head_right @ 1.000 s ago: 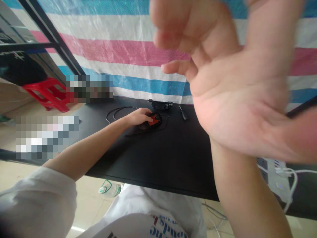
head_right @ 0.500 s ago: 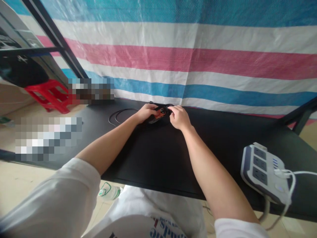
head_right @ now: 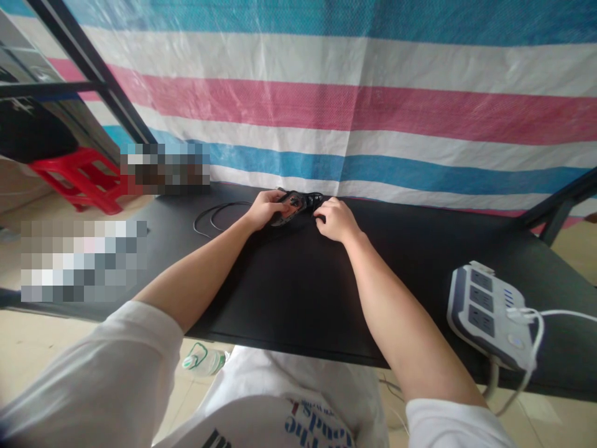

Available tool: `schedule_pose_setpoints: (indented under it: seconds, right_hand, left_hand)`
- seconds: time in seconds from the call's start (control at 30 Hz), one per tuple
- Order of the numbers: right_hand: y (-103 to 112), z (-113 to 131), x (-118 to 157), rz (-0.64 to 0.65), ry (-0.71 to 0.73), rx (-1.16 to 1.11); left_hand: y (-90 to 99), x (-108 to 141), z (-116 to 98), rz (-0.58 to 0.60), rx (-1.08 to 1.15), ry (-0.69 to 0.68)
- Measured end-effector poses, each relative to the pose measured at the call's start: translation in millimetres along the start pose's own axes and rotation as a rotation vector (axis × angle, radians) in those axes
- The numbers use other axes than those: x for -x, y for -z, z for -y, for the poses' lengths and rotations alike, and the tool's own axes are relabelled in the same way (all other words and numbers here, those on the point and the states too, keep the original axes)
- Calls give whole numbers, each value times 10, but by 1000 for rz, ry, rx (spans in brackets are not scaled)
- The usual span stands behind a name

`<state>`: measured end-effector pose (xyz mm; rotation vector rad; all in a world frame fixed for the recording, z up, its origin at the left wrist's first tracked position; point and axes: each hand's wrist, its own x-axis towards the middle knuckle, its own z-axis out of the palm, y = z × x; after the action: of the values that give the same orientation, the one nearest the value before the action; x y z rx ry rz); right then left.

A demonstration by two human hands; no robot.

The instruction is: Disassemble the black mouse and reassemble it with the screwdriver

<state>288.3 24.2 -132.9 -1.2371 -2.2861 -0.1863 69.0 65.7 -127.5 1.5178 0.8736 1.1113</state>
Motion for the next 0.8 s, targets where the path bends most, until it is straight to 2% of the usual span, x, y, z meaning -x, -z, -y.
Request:
schedule_pose_setpoints:
  seconds: [0.2, 0.53, 0.8]
  right_hand:
    - [-12, 8, -5, 83, 16, -1]
    - [8, 36, -12, 135, -13, 83]
    - [6, 75, -66, -52, -187, 175]
  left_hand:
    - [19, -22, 5, 10, -10, 38]
    - [38, -34, 7, 21, -47, 85]
    - [12, -10, -30, 46, -10, 114]
